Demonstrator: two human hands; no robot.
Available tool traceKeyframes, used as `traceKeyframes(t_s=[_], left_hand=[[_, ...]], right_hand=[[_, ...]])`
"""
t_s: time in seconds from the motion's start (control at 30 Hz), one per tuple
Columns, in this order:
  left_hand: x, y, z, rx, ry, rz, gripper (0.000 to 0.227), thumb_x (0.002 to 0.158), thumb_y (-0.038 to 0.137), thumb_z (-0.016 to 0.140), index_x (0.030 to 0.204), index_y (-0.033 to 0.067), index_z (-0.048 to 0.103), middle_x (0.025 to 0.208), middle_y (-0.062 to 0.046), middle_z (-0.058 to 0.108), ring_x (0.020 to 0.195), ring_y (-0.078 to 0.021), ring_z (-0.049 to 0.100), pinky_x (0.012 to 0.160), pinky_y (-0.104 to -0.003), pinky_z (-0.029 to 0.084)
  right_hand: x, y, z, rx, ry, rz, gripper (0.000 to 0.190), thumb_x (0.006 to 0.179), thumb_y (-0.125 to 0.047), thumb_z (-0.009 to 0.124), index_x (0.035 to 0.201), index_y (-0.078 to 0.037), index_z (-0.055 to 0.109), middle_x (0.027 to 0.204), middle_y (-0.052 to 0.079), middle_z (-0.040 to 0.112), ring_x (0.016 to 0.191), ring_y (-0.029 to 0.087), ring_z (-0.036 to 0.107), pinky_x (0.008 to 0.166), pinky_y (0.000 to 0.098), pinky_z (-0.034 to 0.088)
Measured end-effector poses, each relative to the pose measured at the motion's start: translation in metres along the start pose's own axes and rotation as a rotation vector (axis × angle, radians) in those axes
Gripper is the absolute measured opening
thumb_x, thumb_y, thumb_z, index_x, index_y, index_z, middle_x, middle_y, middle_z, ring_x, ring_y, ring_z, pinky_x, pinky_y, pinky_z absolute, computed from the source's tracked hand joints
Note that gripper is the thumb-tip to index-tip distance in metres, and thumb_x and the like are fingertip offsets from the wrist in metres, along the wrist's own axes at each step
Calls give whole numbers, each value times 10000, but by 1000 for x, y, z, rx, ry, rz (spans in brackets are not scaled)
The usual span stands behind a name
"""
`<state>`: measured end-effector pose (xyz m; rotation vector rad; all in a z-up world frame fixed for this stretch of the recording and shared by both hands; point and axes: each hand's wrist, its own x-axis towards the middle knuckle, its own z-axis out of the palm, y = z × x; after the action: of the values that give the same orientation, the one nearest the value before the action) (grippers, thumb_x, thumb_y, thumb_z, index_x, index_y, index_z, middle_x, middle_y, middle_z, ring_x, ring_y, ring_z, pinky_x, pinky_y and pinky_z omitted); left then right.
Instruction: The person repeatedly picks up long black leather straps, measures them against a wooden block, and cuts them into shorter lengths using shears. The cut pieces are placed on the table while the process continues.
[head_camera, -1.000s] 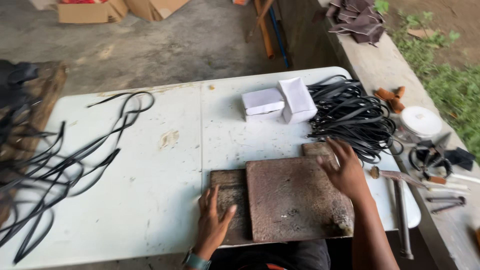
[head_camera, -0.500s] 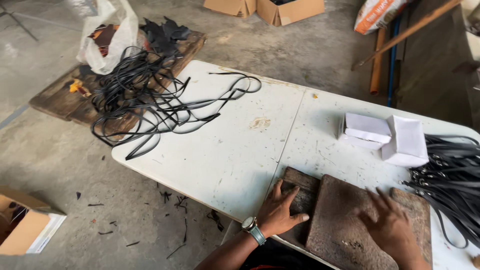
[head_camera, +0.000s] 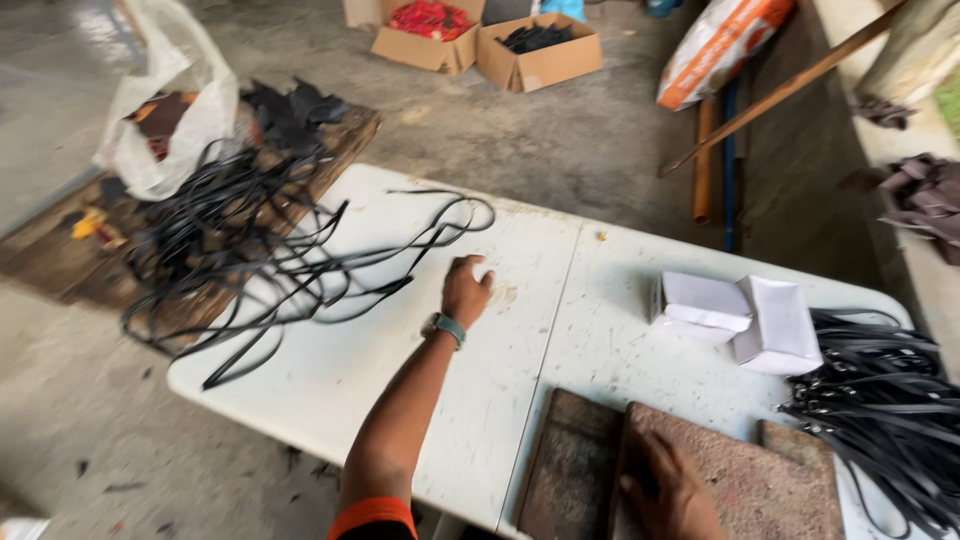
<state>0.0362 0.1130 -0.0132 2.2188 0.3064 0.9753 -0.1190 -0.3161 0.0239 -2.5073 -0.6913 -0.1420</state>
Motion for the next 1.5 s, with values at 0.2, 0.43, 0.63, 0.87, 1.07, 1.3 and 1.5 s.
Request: traceKeyframes(t_s=[0.2, 0.43, 0.63, 0.87, 1.07, 1.3, 1.5], left_hand=[[79, -62, 50, 430, -179, -147, 686, 885, 264, 684, 1476, 28, 425, 1434, -243, 447, 1303, -374, 456, 1003, -552, 411], [53, -87, 62, 645, -225, 316, 193, 887, 124, 592, 1075, 115, 636, 1104, -121, 709, 1132, -286, 625, 1122, -499, 441], [-128, 26, -2, -45, -701, 262, 151, 1006, 45, 512, 1128, 70, 597, 805, -157, 699, 605, -338, 683, 467, -467, 509], [-207, 152, -94, -303, -579, 600, 126, 964, 30, 622, 1086, 59, 638, 956, -102, 728, 812, -279, 713, 686, -391, 589], [-214, 177, -112, -323, -665, 481, 138, 995, 149, 672, 1091, 54, 644, 908, -87, 739, 738, -256, 725, 587, -373, 574], [-246, 156, -108, -203, -656, 531, 162, 962, 195, 710, 1067, 72, 719, 770, -60, 732, 621, -195, 686, 533, -335, 545], [-239, 87, -133, 27, -552, 495, 107, 951, 134, 694, 1033, 81, 738, 728, -62, 729, 589, -164, 679, 542, -307, 552]], right_hand=[[-10, 66, 55, -130, 128, -230, 611, 777, -432, 764, 1322, -192, 631, 1420, 107, 560, 1250, 328, 588, 1002, 488, 505], [-13, 75, 55, -159, -97, -53, 626, 831, -420, 751, 1411, -231, 609, 1520, 111, 489, 1318, 336, 515, 1039, 520, 456], [-1, -2, 7, -121, -90, 61, 718, 808, -333, 743, 1480, -234, 509, 1484, 84, 487, 1338, 323, 506, 1110, 531, 415], [29, -65, -34, -151, -45, -198, 537, 736, -256, 811, 1236, -140, 655, 1328, 138, 614, 1319, 366, 506, 1052, 615, 410], [-4, -53, -83, 79, -589, 296, 325, 865, -288, 756, 1174, -187, 758, 980, 68, 817, 853, 270, 741, 739, 373, 621], [-48, 6, -101, 152, -60, -14, 176, 892, -268, 702, 934, -129, 802, 884, 13, 818, 630, 100, 754, 567, 271, 629], [-73, 75, -142, 47, 350, 187, 172, 992, -217, 715, 1085, -90, 785, 868, 62, 761, 582, 108, 628, 556, 288, 501]])
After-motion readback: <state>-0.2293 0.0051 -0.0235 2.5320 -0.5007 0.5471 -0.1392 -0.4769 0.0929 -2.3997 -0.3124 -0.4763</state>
